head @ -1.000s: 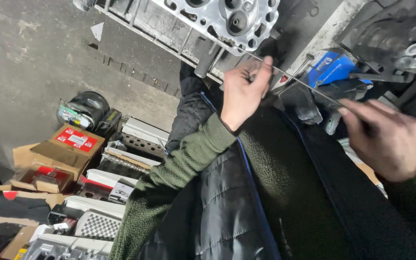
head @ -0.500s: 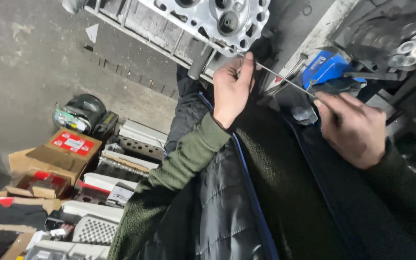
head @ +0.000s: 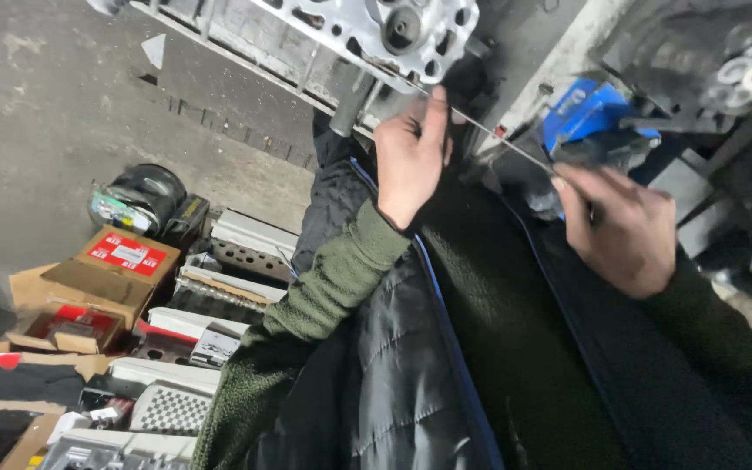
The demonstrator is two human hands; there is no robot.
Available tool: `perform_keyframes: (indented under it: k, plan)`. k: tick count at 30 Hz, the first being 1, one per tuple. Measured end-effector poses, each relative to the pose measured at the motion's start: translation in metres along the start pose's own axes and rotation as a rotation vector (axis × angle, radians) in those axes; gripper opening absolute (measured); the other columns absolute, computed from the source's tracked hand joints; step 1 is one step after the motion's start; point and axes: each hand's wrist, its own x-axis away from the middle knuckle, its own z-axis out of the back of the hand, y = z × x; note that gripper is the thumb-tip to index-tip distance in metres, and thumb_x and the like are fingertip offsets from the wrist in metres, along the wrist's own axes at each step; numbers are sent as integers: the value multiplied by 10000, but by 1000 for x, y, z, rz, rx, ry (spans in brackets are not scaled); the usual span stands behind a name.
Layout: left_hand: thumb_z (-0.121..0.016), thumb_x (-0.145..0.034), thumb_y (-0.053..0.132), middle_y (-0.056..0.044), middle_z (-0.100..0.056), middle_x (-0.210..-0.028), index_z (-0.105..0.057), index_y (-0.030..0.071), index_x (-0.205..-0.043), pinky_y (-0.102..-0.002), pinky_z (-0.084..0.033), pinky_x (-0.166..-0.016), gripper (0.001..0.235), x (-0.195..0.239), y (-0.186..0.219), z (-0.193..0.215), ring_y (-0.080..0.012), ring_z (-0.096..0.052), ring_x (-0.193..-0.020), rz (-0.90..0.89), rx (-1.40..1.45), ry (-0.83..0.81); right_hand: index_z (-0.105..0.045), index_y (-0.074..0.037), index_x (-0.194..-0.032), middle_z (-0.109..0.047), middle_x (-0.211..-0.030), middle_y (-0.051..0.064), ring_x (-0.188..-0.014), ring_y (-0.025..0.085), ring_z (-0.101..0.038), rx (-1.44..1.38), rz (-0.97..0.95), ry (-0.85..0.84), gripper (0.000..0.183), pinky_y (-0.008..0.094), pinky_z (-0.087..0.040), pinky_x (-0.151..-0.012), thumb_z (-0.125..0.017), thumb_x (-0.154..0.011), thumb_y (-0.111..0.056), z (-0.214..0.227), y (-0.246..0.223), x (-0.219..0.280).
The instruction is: The person works on an aluminum engine cylinder head clamped in a bench vise, tapping around it with a mallet, picking at the valve seats and combustion chambers by hand, and running a long thin rod through the head's passages. They reposition the head and continue working around its surface.
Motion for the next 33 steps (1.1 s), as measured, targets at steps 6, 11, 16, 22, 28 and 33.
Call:
perform_keyframes:
  k: [6,11,16,22,28,33]
  plan:
    - [-569,-1076,333,21,-537,-508,-691,5,-759,-262,-381,-454,472,0,6,-4,-54,-490,-451,44,-29,-63,-744,-64,-1155,-736,-958,107,-792,278,-712,5,-134,-67,125,360,-544,-683,-732,-1034,-95,-1,4,-4]
    - [-567,-1061,342,31,-525,-514,-757,-1,-858,-257,-364,-443,442,-5,9,5,-52,-483,-446,32,5,-57,-752,-101,-1103,-776,-975,56,-798,234,-738,-124,-147,-211,131,359,-548,-690,-694,-986,-109,-11,6,-17]
    - [-634,-1020,360,10,-561,-493,-769,4,-850,-247,-423,-463,417,5,22,14,-49,-532,-448,-15,-150,-81,-720,-93,-1182,-754,-1037,112,-896,260,-746,-13,-86,-165,145,353,-559,-772,-683,-1054,-150,4,-2,-10]
    - [-615,-1033,356,-11,-548,-494,-739,8,-811,-290,-392,-471,432,0,27,13,-72,-498,-453,98,-53,-158,-732,-88,-1198,-753,-981,144,-767,258,-730,28,-194,-203,187,361,-560,-701,-669,-1058,-194,11,-11,-11]
    - [-646,-1038,330,-13,-588,-521,-695,21,-726,-289,-445,-519,443,2,21,8,-80,-536,-491,-15,-128,-152,-748,-71,-1220,-730,-799,160,-656,216,-702,-25,-437,-320,241,349,-536,-602,-673,-1030,-199,9,-11,-17]
    - [-633,-1034,331,-9,-579,-515,-669,18,-696,-288,-434,-508,462,0,22,4,-79,-545,-470,-48,-159,-146,-740,-61,-1181,-727,-774,143,-609,210,-683,-84,-449,-331,222,342,-524,-562,-678,-1016,-196,17,-8,-20]
